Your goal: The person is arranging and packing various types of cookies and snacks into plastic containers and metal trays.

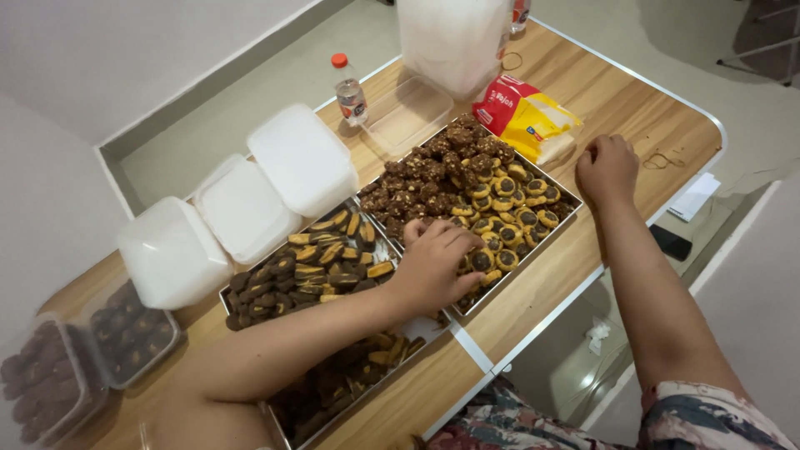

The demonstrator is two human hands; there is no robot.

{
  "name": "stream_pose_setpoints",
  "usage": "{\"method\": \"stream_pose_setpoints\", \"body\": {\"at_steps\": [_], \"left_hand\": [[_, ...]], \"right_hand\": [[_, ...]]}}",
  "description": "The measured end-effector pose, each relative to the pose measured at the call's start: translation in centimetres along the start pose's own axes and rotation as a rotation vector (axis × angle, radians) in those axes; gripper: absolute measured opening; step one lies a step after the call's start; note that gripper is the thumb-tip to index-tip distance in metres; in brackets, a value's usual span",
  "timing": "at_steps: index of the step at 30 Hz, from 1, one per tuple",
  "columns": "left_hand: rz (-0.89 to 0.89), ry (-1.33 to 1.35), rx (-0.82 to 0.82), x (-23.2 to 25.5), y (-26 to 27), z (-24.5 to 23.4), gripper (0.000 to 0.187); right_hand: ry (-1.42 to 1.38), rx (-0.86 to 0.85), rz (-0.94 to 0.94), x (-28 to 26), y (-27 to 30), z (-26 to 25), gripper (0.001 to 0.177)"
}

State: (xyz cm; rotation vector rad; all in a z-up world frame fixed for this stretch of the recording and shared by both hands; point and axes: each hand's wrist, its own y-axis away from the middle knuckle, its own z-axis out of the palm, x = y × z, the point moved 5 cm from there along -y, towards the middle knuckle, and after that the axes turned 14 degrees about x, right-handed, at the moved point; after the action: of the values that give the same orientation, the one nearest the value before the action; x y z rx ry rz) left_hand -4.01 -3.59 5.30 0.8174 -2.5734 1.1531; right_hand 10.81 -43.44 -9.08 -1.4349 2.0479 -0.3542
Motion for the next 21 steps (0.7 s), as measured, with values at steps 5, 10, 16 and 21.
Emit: {"method": "stream_pose_setpoints", "body": {"at_steps": [5, 10, 16, 21], "left_hand": [[-0.011, 0.034, 0.075, 0.8, 1.0, -2.4, 0.048], [-0.120, -0.026, -0.010, 1.8, 1.7, -5.5, 0.043], [-0.103, -0.051, 0.055, 2.6, 4.5, -9.6, 0.040], [-0.220, -0.104, 0.055, 3.5, 7.3, -14.6, 0.041]], "right_hand": [[0.013, 0.007, -0.019, -0.3, 0.0, -0.4, 0.021], [-0.071, 0.085, -0.058, -2.2, 0.3, -2.6, 0.021], [-0.024, 0.175, -0.161, -0.9, 0.1, -1.3, 0.021], [0.005, 0.202, -0.208, 0.1, 0.4, -0.2, 0.022]]}}
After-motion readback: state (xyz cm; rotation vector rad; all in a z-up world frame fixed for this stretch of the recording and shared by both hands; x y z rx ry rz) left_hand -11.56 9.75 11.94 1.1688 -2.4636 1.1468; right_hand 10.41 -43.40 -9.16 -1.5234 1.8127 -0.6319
